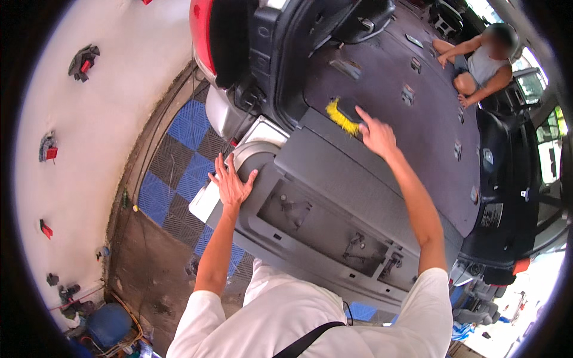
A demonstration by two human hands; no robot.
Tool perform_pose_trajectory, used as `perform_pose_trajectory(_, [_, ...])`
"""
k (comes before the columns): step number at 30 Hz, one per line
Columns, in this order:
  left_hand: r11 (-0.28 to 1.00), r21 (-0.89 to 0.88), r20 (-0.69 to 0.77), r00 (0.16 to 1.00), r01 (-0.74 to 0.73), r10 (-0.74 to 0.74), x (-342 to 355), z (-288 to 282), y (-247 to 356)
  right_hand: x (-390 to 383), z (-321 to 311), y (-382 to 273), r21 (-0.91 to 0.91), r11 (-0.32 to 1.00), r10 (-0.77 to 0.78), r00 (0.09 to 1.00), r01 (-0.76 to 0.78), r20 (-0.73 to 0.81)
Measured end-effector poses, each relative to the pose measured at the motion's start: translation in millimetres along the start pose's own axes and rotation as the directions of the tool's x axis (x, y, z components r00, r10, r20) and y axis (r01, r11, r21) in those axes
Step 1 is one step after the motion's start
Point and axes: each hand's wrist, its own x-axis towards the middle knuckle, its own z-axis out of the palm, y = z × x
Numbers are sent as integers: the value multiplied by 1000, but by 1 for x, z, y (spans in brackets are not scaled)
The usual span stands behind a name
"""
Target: The person installs a large grey plastic trim panel into the rear cargo area of a silver SUV. They align the panel with mounting points and press it into place while another person assists from inside the vehicle.
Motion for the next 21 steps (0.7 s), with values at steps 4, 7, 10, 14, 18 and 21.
perform_pose_trajectory(4, [999,7,34,998,47,-47,2,0,1,149,-19,10,-69,997,-16,994,24,106])
perform_pose_trajectory(7, [995,58,50,995,83,-86,3,1,1,222,-11,10,-107,993,-45,992,57,114])
perform_pose_trajectory(10, [995,55,27,996,84,-85,4,1,2,251,22,3,-119,993,26,996,-15,89])
perform_pose_trajectory(14, [996,33,33,996,78,-80,4,0,2,242,15,30,46,901,-426,858,432,287])
perform_pose_trajectory(18, [996,48,31,997,76,-77,3,1,1,213,-28,70,548,773,-26,847,-320,531])
perform_pose_trajectory(21, [998,40,11,998,56,-57,3,0,3,200,1,84,315,927,177,977,-206,116])
